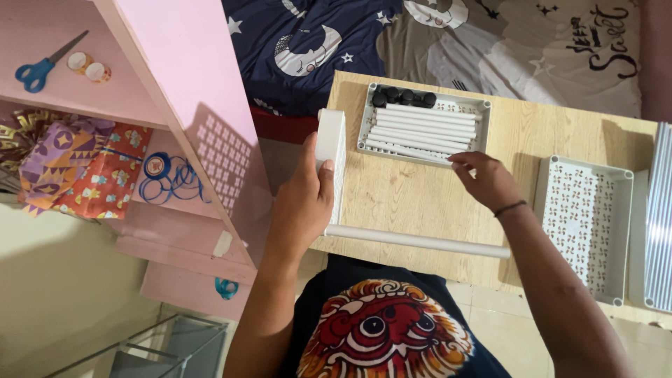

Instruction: The person assembles white plastic rods into a perforated plastic tray by inserting them one at a time into slots. The person handles the tray and rods with both hands, aligning and pushing each rod into place. The task continues with repeated insertion of rods into the tray.

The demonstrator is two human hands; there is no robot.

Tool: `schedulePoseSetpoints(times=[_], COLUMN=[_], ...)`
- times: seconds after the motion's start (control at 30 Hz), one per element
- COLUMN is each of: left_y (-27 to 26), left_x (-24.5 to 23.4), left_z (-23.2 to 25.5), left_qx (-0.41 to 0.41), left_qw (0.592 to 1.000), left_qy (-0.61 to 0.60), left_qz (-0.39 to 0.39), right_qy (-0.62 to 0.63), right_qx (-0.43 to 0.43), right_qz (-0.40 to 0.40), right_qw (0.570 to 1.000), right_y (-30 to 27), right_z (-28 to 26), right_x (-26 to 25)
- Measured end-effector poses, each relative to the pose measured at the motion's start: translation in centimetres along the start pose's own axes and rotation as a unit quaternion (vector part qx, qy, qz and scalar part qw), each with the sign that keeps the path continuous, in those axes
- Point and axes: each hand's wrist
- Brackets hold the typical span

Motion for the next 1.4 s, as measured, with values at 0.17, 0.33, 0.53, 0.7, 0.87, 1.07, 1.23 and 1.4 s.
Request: schedulePoseSetpoints(times=[0.17,0.33,0.53,0.7,0.87,1.07,1.23,1.4], left_y=[0.0,0.2,-0.2,-0.5,-0.7,-0.8,-0.6,-0.6], left_x=[0.0,0.3,0.2,0.6,0.6,0.4,0.4,0.4], left_z=[-0.4,-0.6,-0.1,0.5,0.5,0.4,0.1,0.5], left_qx=[0.047,0.070,0.041,-0.019,-0.017,-0.042,0.010,-0.011], left_qw=[0.998,0.996,0.998,0.998,0.998,0.997,0.995,0.995], left_qy=[0.018,0.040,0.043,0.054,0.033,0.049,0.082,0.089], left_qz=[0.027,0.039,0.038,0.032,0.046,0.029,0.058,0.041], right_qy=[-0.069,-0.087,-0.077,-0.064,-0.051,-0.050,-0.089,-0.058], right_qx=[0.022,0.026,0.034,0.101,0.109,-0.021,-0.120,-0.238], right_qz=[-0.064,-0.100,-0.144,-0.205,-0.232,-0.119,-0.041,0.036], right_qw=[0.995,0.991,0.986,0.971,0.965,0.991,0.988,0.969], right_y=[2.6,4.9,6.5,8.7,9.8,8.0,5.0,3.3], right_z=[4.4,7.0,8.8,10.5,11.1,8.1,0.6,-7.1], right_x=[4.4,7.0,8.8,10.6,12.2,9.8,1.0,-6.9])
Point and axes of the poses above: each hand's wrist, its own y-axis towards the middle knuckle, its own x-axis out of the palm, z = x × y, and after that the axes turned 2 degrees about -y, right-handed
